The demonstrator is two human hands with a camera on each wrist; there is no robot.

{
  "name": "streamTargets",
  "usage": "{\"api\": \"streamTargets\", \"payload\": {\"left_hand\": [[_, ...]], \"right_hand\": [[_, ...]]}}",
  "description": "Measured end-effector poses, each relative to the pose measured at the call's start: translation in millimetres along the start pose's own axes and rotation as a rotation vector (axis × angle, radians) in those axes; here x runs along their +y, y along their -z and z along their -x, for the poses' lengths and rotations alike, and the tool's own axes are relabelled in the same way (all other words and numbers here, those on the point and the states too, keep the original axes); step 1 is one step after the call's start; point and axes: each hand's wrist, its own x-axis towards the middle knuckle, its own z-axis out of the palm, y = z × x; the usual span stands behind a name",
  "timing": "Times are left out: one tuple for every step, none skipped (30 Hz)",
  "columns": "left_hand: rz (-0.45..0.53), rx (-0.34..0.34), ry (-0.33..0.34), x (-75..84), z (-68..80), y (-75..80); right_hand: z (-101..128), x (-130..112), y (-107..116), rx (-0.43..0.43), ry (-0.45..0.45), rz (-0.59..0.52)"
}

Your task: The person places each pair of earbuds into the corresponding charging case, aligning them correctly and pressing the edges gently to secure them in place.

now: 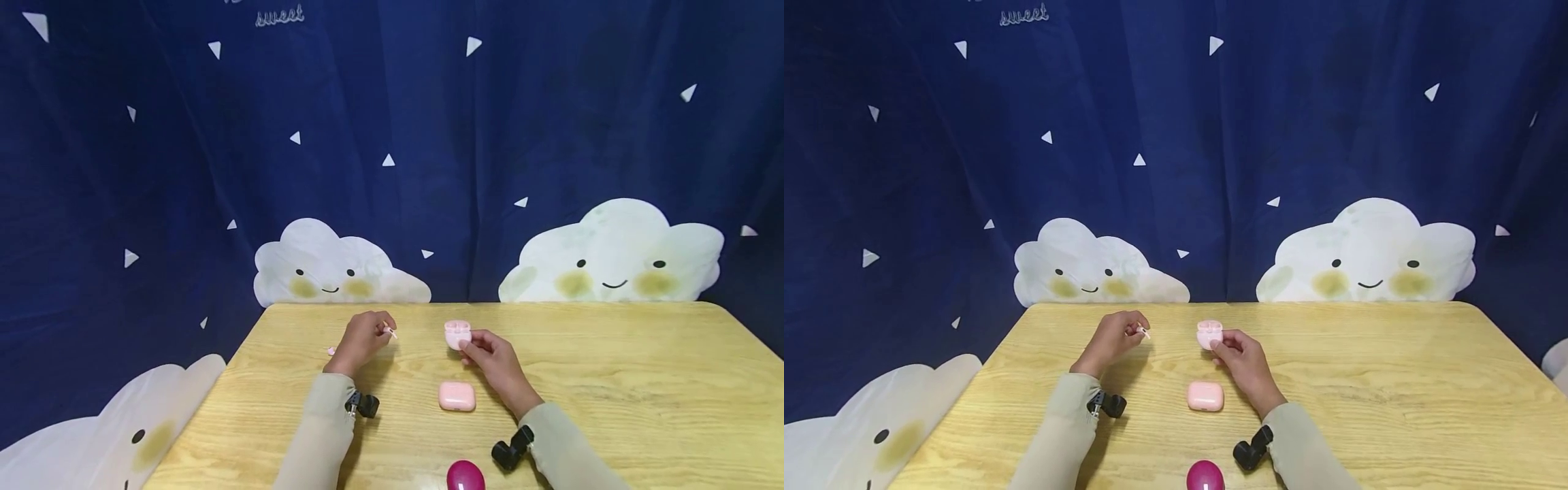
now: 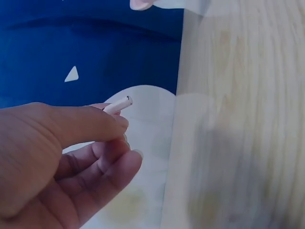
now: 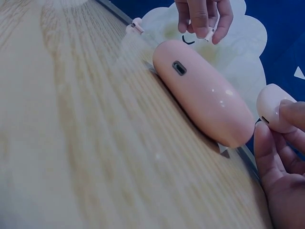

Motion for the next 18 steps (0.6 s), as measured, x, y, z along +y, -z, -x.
{"api": "streamTargets", "payload": {"left_hand": [[0.003,-0.003,-0.008,1.7,-1.5,-1.4],[0.003,-0.007,-0.014,3.5,-2.9,-2.7],[0.002,-0.011,-0.021,5.2,-4.3,-3.9],[-0.003,-0.009,-0.027,6.8,-5.8,-5.0],[-0.006,-0.003,-0.028,8.6,-7.7,-6.0],[-0.005,0.007,-0.029,10.5,-9.7,-6.9],[-0.004,0.018,-0.027,12.5,-11.7,-7.8],[0.001,0.032,-0.027,14.8,-13.8,-8.6],[0.005,0.047,-0.029,17.4,-15.8,-9.1],[0.010,0.059,-0.027,20.1,-17.8,-10.0],[0.019,0.067,-0.026,22.9,-19.6,-10.9],[0.025,0.068,-0.025,25.8,-21.0,-11.7],[0.034,0.062,-0.021,28.5,-22.0,-12.6],[0.040,0.053,-0.019,31.3,-22.9,-13.6],[0.039,0.038,-0.017,33.9,-23.4,-14.5],[0.044,0.025,-0.012,36.0,-24.1,-15.6],[0.049,0.014,-0.003,38.6,-25.0,-16.0],[0.057,0.008,0.007,41.3,-26.1,-16.1]], "right_hand": [[-0.2,-0.1,1.0,0.006,-0.001,0.005],[-0.3,-0.2,1.8,0.009,-0.003,0.006],[-0.6,-0.1,2.8,0.007,-0.006,0.010],[-0.9,-0.3,3.5,0.005,-0.003,0.011],[-1.8,-0.1,4.1,0.006,-0.001,0.009],[-2.6,-0.2,4.5,0.006,0.003,0.006],[-3.6,-0.1,4.8,0.004,0.004,0.001],[-4.3,0.0,4.8,-0.001,0.006,-0.006],[-4.6,-0.3,4.8,-0.004,0.009,-0.011],[-4.9,-0.4,4.4,-0.005,0.010,-0.018],[-5.0,-0.4,4.1,-0.003,0.007,-0.027],[-4.3,-0.8,3.5,-0.004,0.004,-0.030],[-3.5,-1.1,3.1,-0.004,-0.003,-0.033],[-2.4,-1.6,2.5,-0.003,-0.011,-0.032],[-1.4,-2.0,1.9,-0.002,-0.021,-0.033],[-0.7,-2.3,1.4,-0.002,-0.030,-0.032],[-0.3,-2.9,0.8,-0.003,-0.034,-0.030],[-0.4,-4.1,0.3,-0.004,-0.031,-0.029]]}}
